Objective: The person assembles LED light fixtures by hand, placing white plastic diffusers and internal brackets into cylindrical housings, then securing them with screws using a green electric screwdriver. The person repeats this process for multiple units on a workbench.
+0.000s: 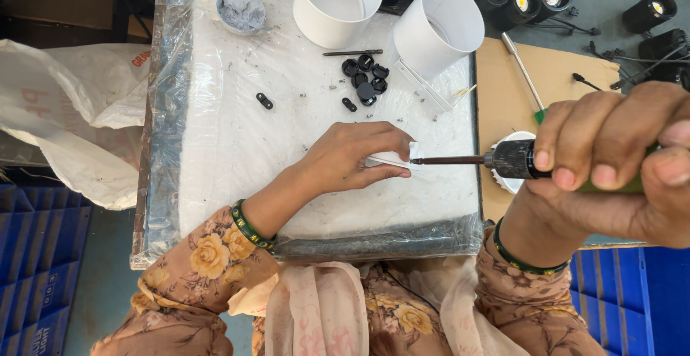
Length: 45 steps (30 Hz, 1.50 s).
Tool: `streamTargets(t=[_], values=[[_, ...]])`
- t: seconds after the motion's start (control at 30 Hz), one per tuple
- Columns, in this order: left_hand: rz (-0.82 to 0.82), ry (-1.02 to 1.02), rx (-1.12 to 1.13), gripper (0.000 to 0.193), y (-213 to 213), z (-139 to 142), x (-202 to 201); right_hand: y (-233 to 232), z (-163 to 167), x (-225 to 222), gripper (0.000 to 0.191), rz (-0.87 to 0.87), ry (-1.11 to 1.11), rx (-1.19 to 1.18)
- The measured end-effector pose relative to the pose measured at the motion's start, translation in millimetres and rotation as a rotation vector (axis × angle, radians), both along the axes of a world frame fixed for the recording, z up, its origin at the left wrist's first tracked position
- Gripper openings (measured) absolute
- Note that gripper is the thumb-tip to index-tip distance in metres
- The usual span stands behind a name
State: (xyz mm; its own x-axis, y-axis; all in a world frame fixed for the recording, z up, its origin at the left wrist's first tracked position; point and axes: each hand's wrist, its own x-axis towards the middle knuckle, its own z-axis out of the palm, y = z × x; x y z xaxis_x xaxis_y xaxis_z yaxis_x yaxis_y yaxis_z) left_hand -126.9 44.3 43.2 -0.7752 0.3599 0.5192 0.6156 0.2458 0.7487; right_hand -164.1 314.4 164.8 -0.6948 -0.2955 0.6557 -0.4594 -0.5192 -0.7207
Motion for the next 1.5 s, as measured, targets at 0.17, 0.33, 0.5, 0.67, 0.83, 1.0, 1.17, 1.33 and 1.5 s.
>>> streamTargets(t=[0.17, 0.33, 0.5, 0.67, 0.83, 1.0, 1.17, 1.33, 1.5], values=[[0.001, 0.015, -0.007, 0.025, 0.1, -0.7, -0.2, -2.2, -1.5, -0.2, 0.023, -0.021, 0.030, -0.020], [0.003, 0.031, 0.001, 0.025, 1.2, -1.7, -0.1, -1.1, -3.0, -2.3, 0.016, -0.031, 0.046, 0.003], [0.015, -0.024, 0.004, 0.026, 2.0, -2.2, -0.1, -2.6, -4.0, -1.8, 0.018, -0.038, 0.066, 0.014], [0.017, -0.035, 0.013, 0.035, 2.2, -5.3, 0.3, -7.6, -4.2, -0.5, 0.019, -0.058, 0.083, 0.016], [0.039, -0.045, 0.020, 0.045, 4.4, -8.6, 0.9, -11.1, -1.2, 1.7, 0.019, -0.015, 0.030, 0.035], [0.047, -0.077, 0.023, 0.046, 6.1, -8.0, 2.0, -13.2, -0.2, 3.4, 0.013, -0.034, 0.011, 0.022], [0.040, -0.033, 0.044, 0.046, 5.0, -9.6, 2.2, -16.0, 0.4, 2.6, 0.014, -0.045, 0.049, 0.056], [0.055, -0.012, 0.021, 0.045, 9.0, -15.9, 4.9, -17.2, 2.6, 4.6, 0.017, -0.006, 0.037, 0.142], [0.102, -0.053, 0.075, 0.052, 12.8, -22.1, 2.1, -17.0, 1.5, 9.3, 0.014, 0.055, 0.035, 0.157]])
